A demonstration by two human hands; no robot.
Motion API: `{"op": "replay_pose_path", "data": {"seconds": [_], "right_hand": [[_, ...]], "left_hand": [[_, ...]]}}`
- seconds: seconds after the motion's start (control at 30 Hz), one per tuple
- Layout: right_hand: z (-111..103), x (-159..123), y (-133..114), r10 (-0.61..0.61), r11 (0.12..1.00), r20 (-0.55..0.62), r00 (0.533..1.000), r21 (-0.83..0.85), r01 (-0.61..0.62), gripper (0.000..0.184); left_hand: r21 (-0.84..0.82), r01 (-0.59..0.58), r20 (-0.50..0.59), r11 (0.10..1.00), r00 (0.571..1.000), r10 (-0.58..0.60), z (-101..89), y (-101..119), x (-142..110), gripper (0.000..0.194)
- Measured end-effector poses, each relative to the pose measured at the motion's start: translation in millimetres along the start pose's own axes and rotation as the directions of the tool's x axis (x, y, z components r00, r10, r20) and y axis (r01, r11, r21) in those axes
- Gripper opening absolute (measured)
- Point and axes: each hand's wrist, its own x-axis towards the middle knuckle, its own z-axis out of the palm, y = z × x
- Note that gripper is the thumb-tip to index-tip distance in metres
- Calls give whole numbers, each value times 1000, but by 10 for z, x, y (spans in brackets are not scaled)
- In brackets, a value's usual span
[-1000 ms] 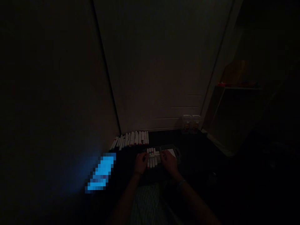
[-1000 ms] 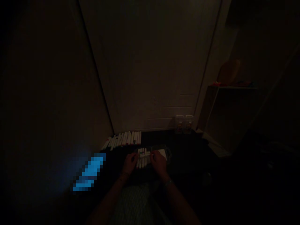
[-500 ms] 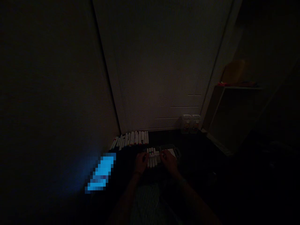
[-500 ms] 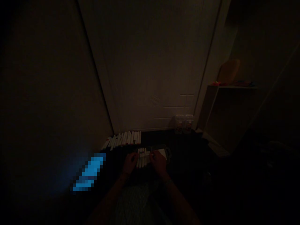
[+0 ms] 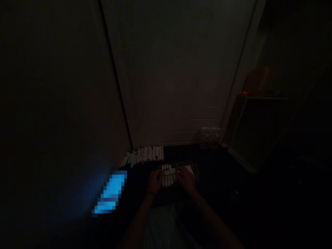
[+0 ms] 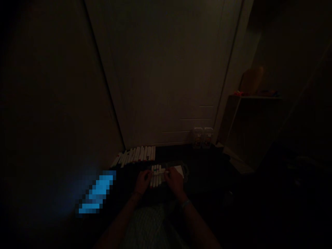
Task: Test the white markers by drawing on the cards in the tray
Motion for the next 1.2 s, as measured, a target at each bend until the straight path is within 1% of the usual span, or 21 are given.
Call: {"op": "replay_pose_path", "data": {"seconds": [0.23, 0.33, 0.5, 0.63, 0.77, 0.93, 1.2], "right_hand": [[-20, 2, -12, -14, 1000, 7, 1000, -1, 14, 25], [-18, 1, -11, -17, 1000, -1, 1000, 5, 17, 25], [-25, 1, -11, -16, 1000, -2, 1000, 18, 16, 24], [-34, -4, -16, 2, 1000, 7, 1000, 17, -2, 22], [-26, -5, -17, 6, 1000, 10, 1000, 6, -6, 24], [-17, -5, -12, -3, 1000, 7, 1000, 7, 3, 26], [-27, -4, -5, -16, 1000, 22, 1000, -4, 16, 25]], "left_hand": [[-20, 8, -11, 1000, 1000, -8, 13, -5, 4, 31], [-13, 13, -17, 1000, 1000, -14, 17, -12, 5, 32], [-13, -12, 5, 1000, 1000, 12, -6, -1, 5, 34], [-4, 1, 0, 1000, 1000, -1, -3, -4, 5, 34], [3, 10, -10, 1000, 1000, -10, 12, -22, 8, 35], [-12, -7, -11, 1000, 1000, 6, 14, -23, 6, 33], [-20, -6, -15, 1000, 1000, 6, 12, -19, 13, 32]]}}
